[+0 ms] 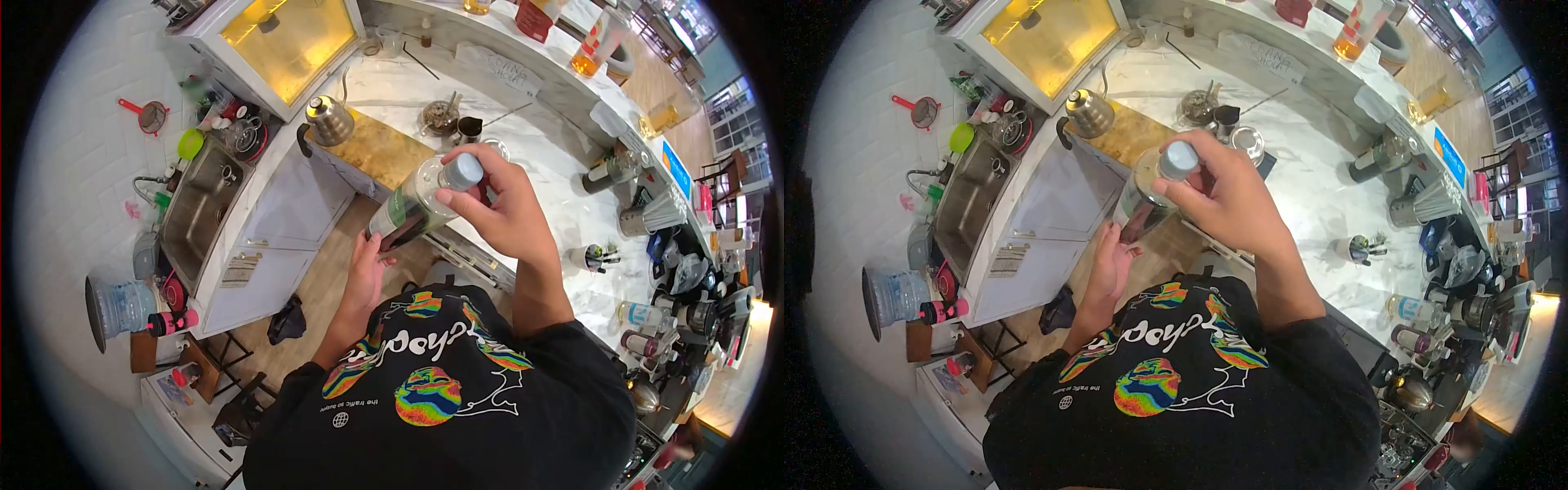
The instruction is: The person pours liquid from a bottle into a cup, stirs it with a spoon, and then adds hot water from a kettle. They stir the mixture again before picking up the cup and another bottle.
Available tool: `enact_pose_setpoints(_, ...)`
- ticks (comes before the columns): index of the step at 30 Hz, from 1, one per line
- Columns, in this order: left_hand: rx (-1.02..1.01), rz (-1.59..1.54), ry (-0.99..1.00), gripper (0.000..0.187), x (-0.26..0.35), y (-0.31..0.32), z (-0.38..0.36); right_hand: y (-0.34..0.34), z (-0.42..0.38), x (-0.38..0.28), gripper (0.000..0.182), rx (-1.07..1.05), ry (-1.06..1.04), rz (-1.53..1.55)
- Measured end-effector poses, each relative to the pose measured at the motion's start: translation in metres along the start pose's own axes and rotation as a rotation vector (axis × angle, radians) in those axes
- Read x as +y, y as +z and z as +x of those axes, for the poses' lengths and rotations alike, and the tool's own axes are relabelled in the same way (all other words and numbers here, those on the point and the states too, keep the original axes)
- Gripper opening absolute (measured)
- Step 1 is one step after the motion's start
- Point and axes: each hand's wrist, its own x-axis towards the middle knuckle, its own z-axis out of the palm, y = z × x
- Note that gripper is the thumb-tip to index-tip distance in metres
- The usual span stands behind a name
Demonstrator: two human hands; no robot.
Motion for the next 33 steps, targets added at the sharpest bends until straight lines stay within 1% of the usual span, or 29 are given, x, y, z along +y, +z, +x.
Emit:
enact_pose_setpoints(3,0.018,0.001,-0.039,0.039,-0.001,-0.003,0.024,-0.002,0.02,0.01,0.032,0.006,0.007,-0.049)
enact_pose_setpoints(5,-0.039,0.034,-0.071,0.039,0.001,-0.006,0.043,-0.004,0.034,0.017,0.033,0.043,-0.016,-0.09)
enact_pose_setpoints(6,-0.027,0.036,-0.067,0.039,0.003,-0.007,0.052,-0.004,0.043,0.019,0.033,0.035,-0.019,-0.081)
enact_pose_setpoints(8,-0.083,0.03,-0.122,0.039,0.01,-0.008,0.07,-0.006,0.062,0.02,0.032,0.043,-0.009,-0.108)
enact_pose_setpoints(9,-0.08,0.035,-0.115,0.039,0.014,-0.009,0.08,-0.006,0.072,0.022,0.032,0.043,-0.016,-0.103)
enact_pose_setpoints(11,-0.071,0.018,-0.172,0.04,0.019,-0.008,0.102,-0.009,0.09,0.027,0.033,0.02,-0.037,-0.142)
enact_pose_setpoints(12,-0.077,0.017,-0.169,0.04,0.021,-0.005,0.114,-0.013,0.098,0.03,0.033,0.024,-0.04,-0.147)
enact_pose_setpoints(14,-0.014,0.085,-0.133,0.039,0.024,-0.003,0.135,-0.019,0.113,0.037,0.036,-0.002,-0.094,-0.173)
enact_pose_setpoints(16,-0.029,0.097,-0.127,0.04,0.031,0.0,0.153,-0.024,0.126,0.044,0.037,-0.018,-0.046,-0.18)
enact_pose_setpoints(18,-0.045,0.099,-0.11,0.042,0.037,0.004,0.169,-0.026,0.136,0.049,0.036,0.065,0.002,-0.18)
enact_pose_setpoints(20,-0.062,0.244,-0.158,0.046,0.048,0.006,0.189,-0.026,0.147,0.058,0.034,0.095,-0.031,-0.202)
enact_pose_setpoints(21,-0.066,0.241,-0.16,0.046,0.054,0.007,0.202,-0.024,0.152,0.06,0.032,0.166,0.029,-0.121)
enact_pose_setpoints(22,-0.113,0.306,-0.164,0.049,0.059,0.008,0.217,-0.021,0.159,0.063,0.031,0.241,0.094,-0.038)
enact_pose_setpoints(23,-0.162,0.373,-0.176,0.052,0.065,0.007,0.23,-0.018,0.163,0.07,0.029,0.292,0.066,-0.003)
enact_pose_setpoints(24,-0.173,0.376,-0.193,0.052,0.073,0.01,0.242,-0.014,0.168,0.071,0.029,0.304,0.082,-0.007)
enact_pose_setpoints(26,-0.277,0.448,-0.181,0.056,0.093,0.021,0.273,-0.008,0.181,0.068,0.028,0.447,0.042,0.022)
enact_pose_setpoints(27,-0.31,0.58,-0.202,0.051,0.099,0.019,0.291,-0.003,0.188,0.068,0.027,0.504,0.048,0.088)
enact_pose_setpoints(28,-0.328,0.578,-0.204,0.051,0.108,0.016,0.309,0.002,0.197,0.071,0.027,0.518,0.049,0.076)
enact_pose_setpoints(30,-0.537,0.782,-0.127,0.067,0.13,0.009,0.343,0.013,0.216,0.08,0.028,0.644,0.092,0.097)
enact_pose_setpoints(31,-0.527,0.818,-0.03,0.067,0.142,0.009,0.357,0.02,0.229,0.084,0.028,0.697,0.113,0.037)
enact_pose_setpoints(32,-0.541,0.816,-0.031,0.067,0.15,0.005,0.376,0.024,0.241,0.09,0.028,0.708,0.115,0.028)
enact_pose_setpoints(33,-0.491,0.852,0.073,0.064,0.159,0.0,0.398,0.028,0.252,0.096,0.028,0.698,0.19,-0.176)
